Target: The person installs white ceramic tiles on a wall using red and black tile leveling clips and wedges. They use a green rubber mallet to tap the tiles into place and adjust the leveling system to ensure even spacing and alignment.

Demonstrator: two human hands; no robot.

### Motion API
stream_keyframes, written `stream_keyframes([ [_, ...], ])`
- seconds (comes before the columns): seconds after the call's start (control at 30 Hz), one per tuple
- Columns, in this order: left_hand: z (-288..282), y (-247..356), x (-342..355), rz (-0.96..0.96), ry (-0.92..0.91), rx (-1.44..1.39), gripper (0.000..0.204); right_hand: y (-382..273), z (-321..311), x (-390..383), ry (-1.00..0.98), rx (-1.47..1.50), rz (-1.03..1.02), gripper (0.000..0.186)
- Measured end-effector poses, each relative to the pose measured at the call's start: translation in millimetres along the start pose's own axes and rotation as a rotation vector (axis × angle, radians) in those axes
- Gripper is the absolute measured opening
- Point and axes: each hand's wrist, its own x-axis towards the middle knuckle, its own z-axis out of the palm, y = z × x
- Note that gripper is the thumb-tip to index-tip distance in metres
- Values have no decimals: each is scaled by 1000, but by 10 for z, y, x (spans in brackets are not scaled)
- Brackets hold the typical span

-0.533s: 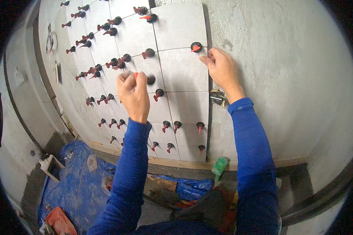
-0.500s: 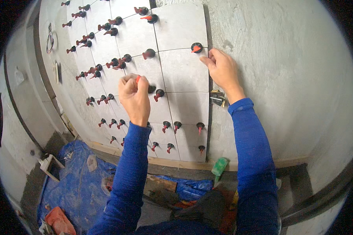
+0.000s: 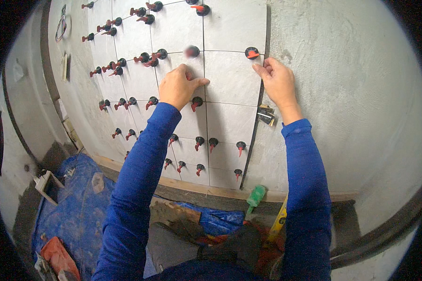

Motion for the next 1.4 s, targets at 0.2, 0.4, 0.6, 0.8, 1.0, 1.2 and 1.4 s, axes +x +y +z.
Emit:
stream_keyframes([
  [0.2,-31,-15,36,-41,-55,-18,57,-108,-12,-40,-8,106,159,41],
  [0.4,-11,2,23,-44,-31,-10,57,-117,33,-15,24,209,270,34],
  [0.6,16,-5,27,-18,-13,-5,57,-7,38,31,-3,188,174,29],
  [0.8,34,-6,39,5,-1,16,57,-38,-8,49,-45,146,170,28],
  [1.0,25,-57,62,19,-20,-22,57,-66,12,15,-35,132,177,27],
  [1.2,44,-79,68,69,9,5,59,27,11,43,-86,221,174,25],
  [1.4,53,-88,58,51,-5,-22,56,31,-16,64,-127,246,157,23],
])
